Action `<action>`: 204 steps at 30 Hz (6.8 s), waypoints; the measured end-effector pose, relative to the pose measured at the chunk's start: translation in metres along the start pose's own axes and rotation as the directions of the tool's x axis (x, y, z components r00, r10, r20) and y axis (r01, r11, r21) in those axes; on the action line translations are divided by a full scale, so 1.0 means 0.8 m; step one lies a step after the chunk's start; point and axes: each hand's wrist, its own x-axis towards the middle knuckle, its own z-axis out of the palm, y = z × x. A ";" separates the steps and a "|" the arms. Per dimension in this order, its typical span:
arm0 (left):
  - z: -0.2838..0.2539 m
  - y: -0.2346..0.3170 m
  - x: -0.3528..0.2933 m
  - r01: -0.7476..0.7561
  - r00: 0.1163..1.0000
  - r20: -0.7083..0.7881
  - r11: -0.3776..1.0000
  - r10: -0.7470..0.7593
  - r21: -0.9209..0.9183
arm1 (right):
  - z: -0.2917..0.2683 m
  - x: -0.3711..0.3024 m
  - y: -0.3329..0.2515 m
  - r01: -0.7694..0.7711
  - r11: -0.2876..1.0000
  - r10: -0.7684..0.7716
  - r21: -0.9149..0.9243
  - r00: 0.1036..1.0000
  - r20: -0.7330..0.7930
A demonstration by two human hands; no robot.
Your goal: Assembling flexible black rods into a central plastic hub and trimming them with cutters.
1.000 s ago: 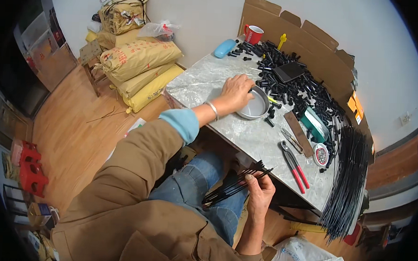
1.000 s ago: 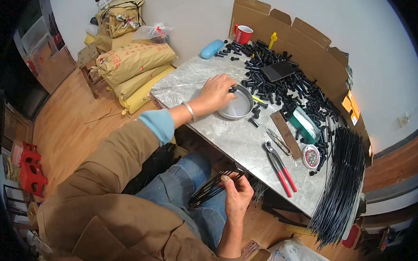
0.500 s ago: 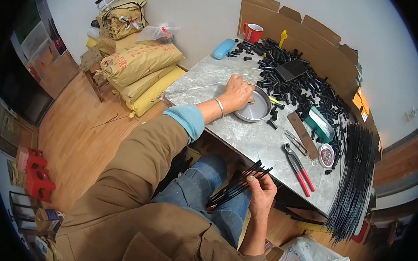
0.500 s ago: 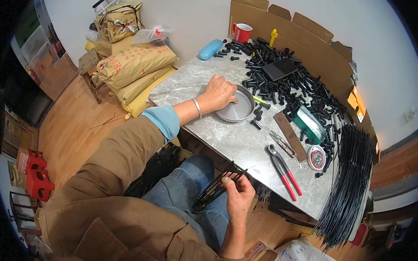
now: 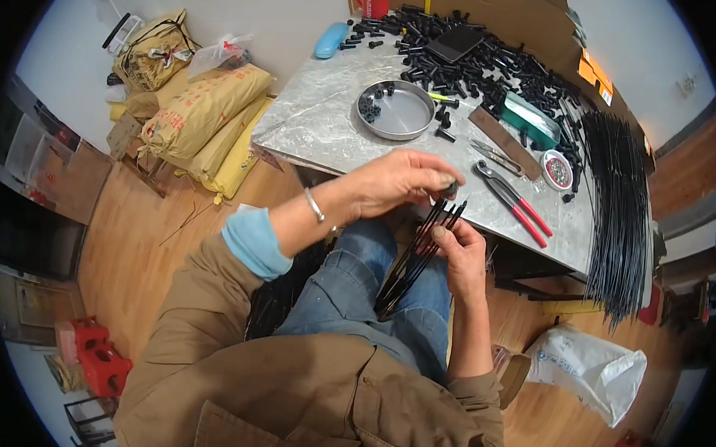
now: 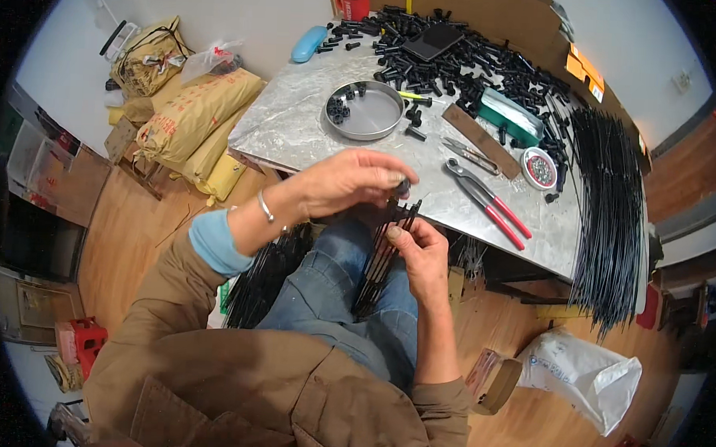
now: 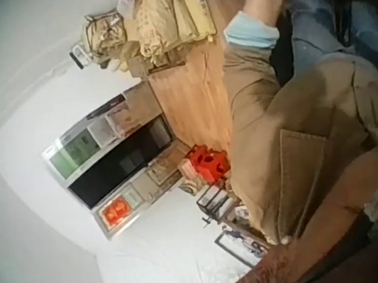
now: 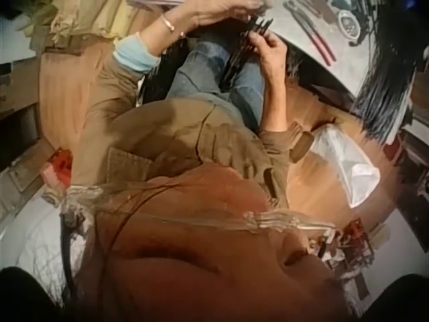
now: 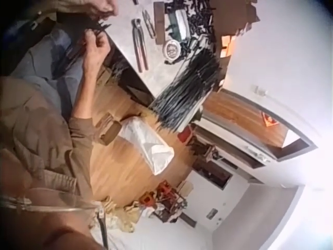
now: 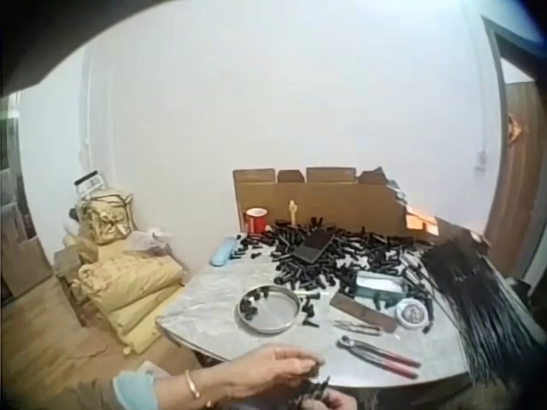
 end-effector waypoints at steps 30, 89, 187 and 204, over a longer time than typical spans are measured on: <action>0.032 -0.036 -0.015 -0.018 0.978 -0.204 0.952 -0.048 -0.307 | 0.010 -0.013 -0.011 -0.003 0.998 0.003 0.070 1.000 -0.010; 0.053 -0.039 -0.029 -0.180 0.974 0.156 0.977 0.161 0.116 | -0.017 -0.034 -0.011 -0.198 0.971 0.180 0.137 0.975 0.131; 0.067 -0.073 -0.055 -0.336 0.809 -0.487 0.939 0.330 0.077 | -0.031 -0.079 -0.084 0.401 0.161 -0.444 -0.902 0.845 0.297; 0.058 -0.073 -0.061 -0.339 0.777 -0.505 0.926 0.375 0.165 | -0.025 -0.079 -0.105 0.441 -0.095 -0.344 -0.893 0.827 0.445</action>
